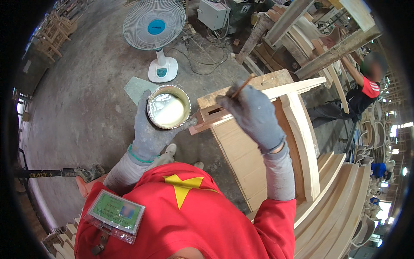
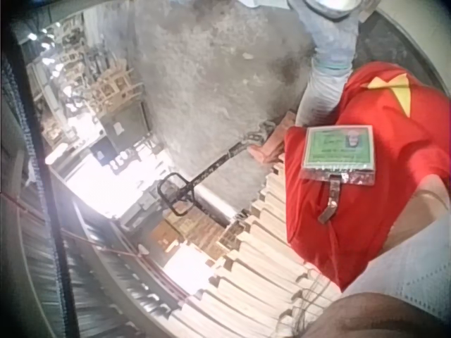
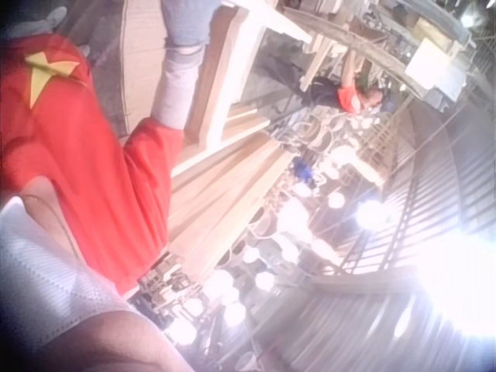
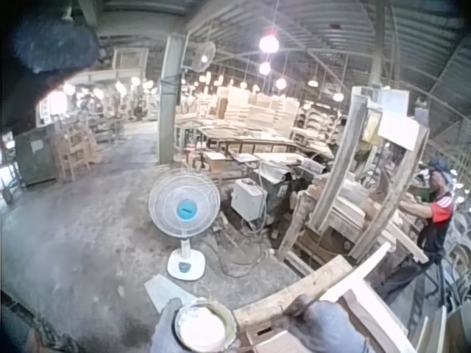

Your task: The person applies a white liquid to the edges of wooden chair parts using a brush and a small container. After coating several pieces, the person uses a pallet jack to move a stack of wooden parts and then places the treated chair frame onto the stack.

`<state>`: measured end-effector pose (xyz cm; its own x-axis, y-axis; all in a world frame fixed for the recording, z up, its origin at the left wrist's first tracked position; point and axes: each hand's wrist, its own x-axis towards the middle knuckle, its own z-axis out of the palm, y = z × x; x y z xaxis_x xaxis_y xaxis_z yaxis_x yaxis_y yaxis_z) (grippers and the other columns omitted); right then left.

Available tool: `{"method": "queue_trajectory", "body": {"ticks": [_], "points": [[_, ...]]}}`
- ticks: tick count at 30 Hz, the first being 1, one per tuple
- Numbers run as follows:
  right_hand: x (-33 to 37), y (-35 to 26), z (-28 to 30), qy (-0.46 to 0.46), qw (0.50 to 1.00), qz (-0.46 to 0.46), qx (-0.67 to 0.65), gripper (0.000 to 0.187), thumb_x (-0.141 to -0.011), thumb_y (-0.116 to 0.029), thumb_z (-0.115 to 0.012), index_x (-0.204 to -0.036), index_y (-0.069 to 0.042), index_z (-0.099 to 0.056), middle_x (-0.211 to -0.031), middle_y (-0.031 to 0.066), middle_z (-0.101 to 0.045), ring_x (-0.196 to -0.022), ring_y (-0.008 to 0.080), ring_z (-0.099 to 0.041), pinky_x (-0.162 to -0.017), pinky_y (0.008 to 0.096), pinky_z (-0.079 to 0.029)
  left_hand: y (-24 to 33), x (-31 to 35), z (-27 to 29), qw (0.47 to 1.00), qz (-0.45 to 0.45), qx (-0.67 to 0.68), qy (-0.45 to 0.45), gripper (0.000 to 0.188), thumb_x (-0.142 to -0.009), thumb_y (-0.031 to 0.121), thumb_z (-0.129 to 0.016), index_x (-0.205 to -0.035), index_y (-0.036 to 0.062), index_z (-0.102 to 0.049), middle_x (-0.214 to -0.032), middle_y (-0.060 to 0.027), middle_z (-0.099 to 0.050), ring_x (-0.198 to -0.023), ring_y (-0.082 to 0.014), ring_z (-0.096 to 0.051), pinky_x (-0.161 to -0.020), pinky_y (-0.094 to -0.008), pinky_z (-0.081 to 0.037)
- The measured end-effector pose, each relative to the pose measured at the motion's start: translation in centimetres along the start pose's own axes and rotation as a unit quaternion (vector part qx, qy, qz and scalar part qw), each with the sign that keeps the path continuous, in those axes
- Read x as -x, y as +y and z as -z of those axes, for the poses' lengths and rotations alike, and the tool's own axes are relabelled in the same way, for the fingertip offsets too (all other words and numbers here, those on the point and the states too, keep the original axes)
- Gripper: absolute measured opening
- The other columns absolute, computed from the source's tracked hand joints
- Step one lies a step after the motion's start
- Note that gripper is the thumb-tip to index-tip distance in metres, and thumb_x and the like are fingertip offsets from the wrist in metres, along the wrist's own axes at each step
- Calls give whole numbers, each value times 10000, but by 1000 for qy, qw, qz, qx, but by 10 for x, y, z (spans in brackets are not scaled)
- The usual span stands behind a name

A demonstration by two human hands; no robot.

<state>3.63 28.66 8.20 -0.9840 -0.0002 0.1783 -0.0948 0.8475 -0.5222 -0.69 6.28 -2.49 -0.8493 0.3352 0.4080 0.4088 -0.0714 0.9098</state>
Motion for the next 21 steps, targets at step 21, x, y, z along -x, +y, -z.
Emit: {"method": "queue_trajectory", "body": {"ticks": [21], "points": [[0, 36, -16, 34, 879, -217, -424, 189, -801, -128, -678, -814, 44, -600, -701, 105, -635, -599, 140, -623, -547, 233, -517, 15, -2, -9, 886, 165, 434, 8, 459, -861, -26, -534, -1271, 31, -336, -1251, -165, -461, -1139, -254, -516, -927, -428, -496]]}}
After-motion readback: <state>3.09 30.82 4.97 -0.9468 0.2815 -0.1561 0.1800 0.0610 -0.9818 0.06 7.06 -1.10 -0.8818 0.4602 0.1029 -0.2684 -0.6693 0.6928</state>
